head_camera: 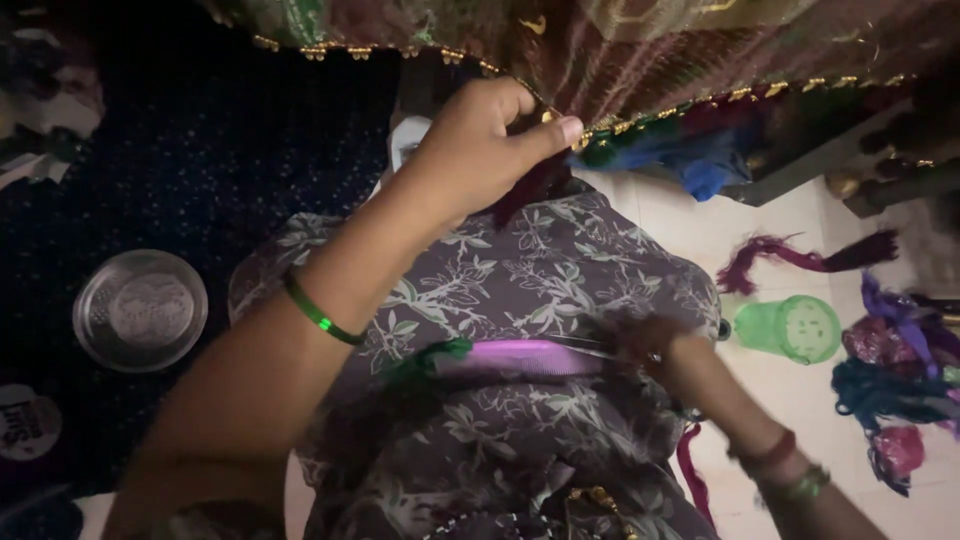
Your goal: Attaching decorative tassels and beads to the edge of a fabric.
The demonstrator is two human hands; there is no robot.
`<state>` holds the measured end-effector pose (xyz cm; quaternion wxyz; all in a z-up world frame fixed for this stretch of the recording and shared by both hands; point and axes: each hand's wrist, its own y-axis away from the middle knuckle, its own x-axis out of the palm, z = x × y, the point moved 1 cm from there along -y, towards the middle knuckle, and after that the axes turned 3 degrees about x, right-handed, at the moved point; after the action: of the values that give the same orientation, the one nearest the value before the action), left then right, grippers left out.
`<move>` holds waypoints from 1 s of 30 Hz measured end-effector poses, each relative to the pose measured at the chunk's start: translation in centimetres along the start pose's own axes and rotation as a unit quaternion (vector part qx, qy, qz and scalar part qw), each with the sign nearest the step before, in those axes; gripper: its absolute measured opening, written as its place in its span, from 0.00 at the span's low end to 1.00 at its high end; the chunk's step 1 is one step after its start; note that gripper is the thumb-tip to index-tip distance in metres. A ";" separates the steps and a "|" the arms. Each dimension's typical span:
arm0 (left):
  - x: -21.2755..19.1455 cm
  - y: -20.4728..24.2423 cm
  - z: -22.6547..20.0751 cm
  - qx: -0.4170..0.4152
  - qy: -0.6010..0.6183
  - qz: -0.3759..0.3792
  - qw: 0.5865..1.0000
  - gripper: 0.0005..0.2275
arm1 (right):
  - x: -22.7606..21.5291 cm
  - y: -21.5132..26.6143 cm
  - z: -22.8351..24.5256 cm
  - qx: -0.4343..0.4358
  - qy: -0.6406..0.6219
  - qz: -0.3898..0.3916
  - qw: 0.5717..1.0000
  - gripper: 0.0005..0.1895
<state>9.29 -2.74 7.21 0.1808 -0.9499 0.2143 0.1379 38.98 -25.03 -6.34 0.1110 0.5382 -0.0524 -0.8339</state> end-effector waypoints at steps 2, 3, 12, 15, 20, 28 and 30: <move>0.6 -0.4 0.7 0.025 0.080 0.025 0.996 0.11 | 1.5 2.3 -0.1 -0.049 0.077 -0.009 0.996 0.21; 0.9 -0.6 1.0 0.049 0.159 0.049 0.985 0.09 | 2.4 3.5 -0.1 -0.100 0.155 -0.016 0.983 0.29; 1.6 -0.3 2.1 0.035 0.304 0.070 0.950 0.07 | 1.0 3.6 0.6 -0.032 0.032 -0.113 0.993 0.21; 1.6 -0.3 1.4 -0.039 0.313 0.057 0.947 0.07 | 4.2 1.6 1.8 -0.113 0.082 -0.095 0.986 0.14; 1.4 -0.2 0.3 -0.057 0.292 0.048 0.954 0.07 | 4.7 -1.9 9.5 -0.157 0.010 -0.029 0.987 0.21; -0.1 -1.1 0.4 -0.182 0.175 0.039 0.967 0.14 | -7.9 -1.7 12.8 -0.290 0.207 -0.027 0.934 0.23; -0.5 -1.3 -0.6 -0.158 0.243 0.092 0.953 0.09 | -14.2 -1.6 14.5 -0.358 0.256 -0.154 0.884 0.18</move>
<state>9.58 -1.72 8.29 -0.0425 -0.9475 0.3132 -0.0489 31.26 -20.49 11.95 0.1755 0.6581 0.3638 -0.6353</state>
